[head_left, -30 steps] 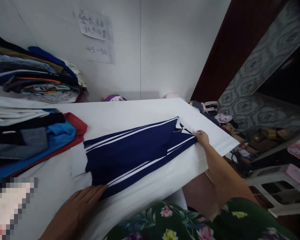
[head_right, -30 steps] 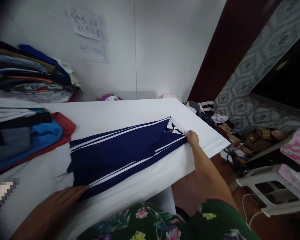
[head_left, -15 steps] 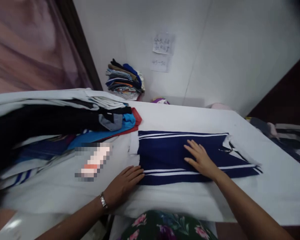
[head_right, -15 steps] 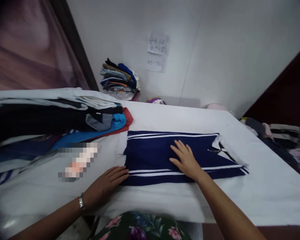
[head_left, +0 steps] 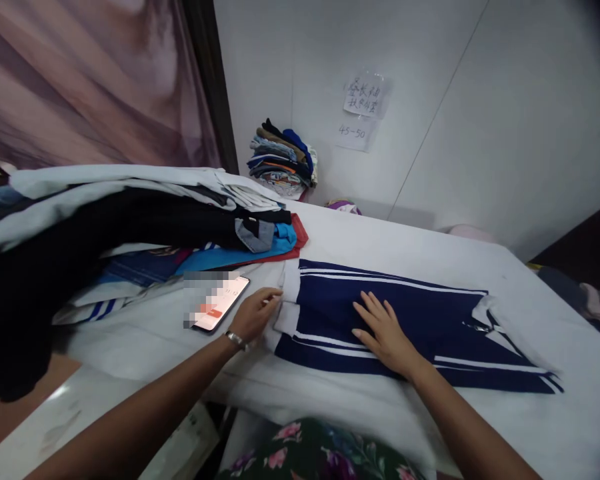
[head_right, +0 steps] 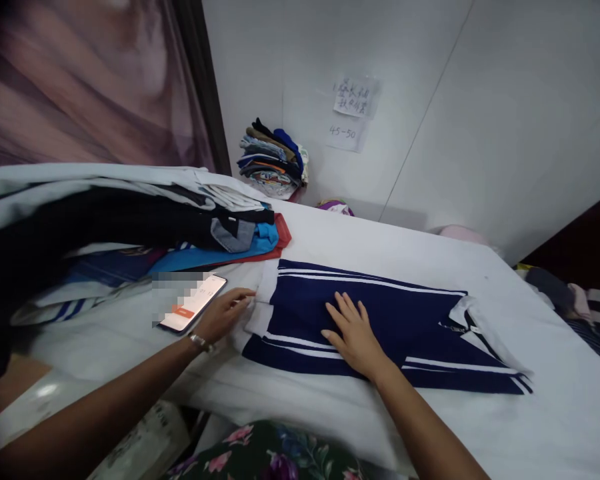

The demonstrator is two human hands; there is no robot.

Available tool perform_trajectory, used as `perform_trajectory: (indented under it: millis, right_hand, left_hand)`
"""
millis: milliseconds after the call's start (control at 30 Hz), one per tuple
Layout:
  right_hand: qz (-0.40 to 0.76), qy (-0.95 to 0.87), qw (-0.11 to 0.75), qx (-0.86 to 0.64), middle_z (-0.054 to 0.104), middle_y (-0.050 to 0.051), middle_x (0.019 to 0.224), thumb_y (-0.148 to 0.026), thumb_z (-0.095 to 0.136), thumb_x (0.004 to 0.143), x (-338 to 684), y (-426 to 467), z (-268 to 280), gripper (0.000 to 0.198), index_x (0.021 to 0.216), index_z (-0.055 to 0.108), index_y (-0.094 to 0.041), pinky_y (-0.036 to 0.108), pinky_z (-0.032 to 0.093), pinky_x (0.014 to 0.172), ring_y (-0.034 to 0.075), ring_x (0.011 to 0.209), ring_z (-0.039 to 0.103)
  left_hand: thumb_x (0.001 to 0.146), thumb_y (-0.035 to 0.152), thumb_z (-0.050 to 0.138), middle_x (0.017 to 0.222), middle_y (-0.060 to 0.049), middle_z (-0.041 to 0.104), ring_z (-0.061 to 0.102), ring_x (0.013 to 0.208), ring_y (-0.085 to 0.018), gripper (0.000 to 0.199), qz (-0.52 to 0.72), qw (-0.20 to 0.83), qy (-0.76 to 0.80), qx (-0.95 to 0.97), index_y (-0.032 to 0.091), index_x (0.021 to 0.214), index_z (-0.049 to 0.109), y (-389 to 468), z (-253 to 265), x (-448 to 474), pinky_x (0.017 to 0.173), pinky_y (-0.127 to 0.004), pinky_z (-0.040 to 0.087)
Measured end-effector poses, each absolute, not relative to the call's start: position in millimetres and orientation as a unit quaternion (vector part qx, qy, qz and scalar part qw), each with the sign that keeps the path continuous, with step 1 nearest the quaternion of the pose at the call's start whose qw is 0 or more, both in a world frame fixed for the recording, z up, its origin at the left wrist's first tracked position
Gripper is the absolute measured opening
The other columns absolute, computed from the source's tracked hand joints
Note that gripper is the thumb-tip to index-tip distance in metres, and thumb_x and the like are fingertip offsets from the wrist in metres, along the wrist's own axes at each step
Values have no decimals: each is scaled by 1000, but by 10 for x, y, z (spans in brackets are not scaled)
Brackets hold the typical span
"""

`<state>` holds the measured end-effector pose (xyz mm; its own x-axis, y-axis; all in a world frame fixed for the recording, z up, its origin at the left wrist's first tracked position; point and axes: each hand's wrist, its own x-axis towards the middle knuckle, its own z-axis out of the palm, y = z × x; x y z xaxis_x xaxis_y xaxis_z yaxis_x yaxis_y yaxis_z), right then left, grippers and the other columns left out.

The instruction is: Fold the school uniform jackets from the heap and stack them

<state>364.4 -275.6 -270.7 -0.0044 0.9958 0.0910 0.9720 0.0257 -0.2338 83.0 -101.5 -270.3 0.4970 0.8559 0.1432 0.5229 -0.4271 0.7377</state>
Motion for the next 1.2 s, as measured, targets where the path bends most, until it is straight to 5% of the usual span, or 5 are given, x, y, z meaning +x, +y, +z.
perform_trajectory:
  millis: [133, 467, 733, 1000, 1200]
  right_hand:
    - [93, -742, 78, -659, 17, 9, 153, -56, 35, 91, 3392, -2622, -2855, 62, 144, 31, -23, 52, 10, 112, 25, 142, 9]
    - [120, -748, 118, -642, 13, 7, 154, -55, 36, 91, 3223, -2590, -2800, 62, 145, 28, -26, 53, 9, 112, 24, 142, 7]
    - [117, -784, 71, -606, 14, 11, 154, -51, 39, 91, 3007, -2576, -2933, 59, 143, 33, -23, 55, 11, 111, 27, 142, 9]
    - [112, -782, 56, -610, 13, 12, 154, -51, 37, 92, 3002, -2584, -2896, 59, 143, 32, -23, 54, 10, 111, 27, 142, 8]
    - [112, -783, 62, -608, 13, 12, 154, -50, 40, 91, 3002, -2586, -2907, 59, 144, 32, -23, 55, 12, 111, 27, 142, 9]
  left_hand:
    - [81, 40, 45, 105, -7, 67, 62, 87, -19, 36, 194, 308, 508, 781, 18, 102, 63, -808, -2662, 1050, 81, -31, 47]
    - [71, 53, 60, 120, -14, 58, 57, 107, -26, 59, 104, 284, 559, 772, 17, 118, 53, -696, -2761, 1247, 87, -32, 41]
    - [70, 35, 67, 99, -9, 68, 64, 76, -18, 53, 136, 361, 575, 722, 15, 117, 52, -487, -2801, 1228, 64, -25, 46]
    - [77, 54, 55, 91, -11, 70, 64, 65, -17, 64, 161, 392, 600, 678, 13, 125, 48, -157, -2875, 1362, 54, -25, 45]
    - [64, 60, 67, 88, -16, 71, 66, 78, -26, 64, 154, 408, 571, 695, 8, 100, 62, -94, -2864, 1562, 60, -29, 46]
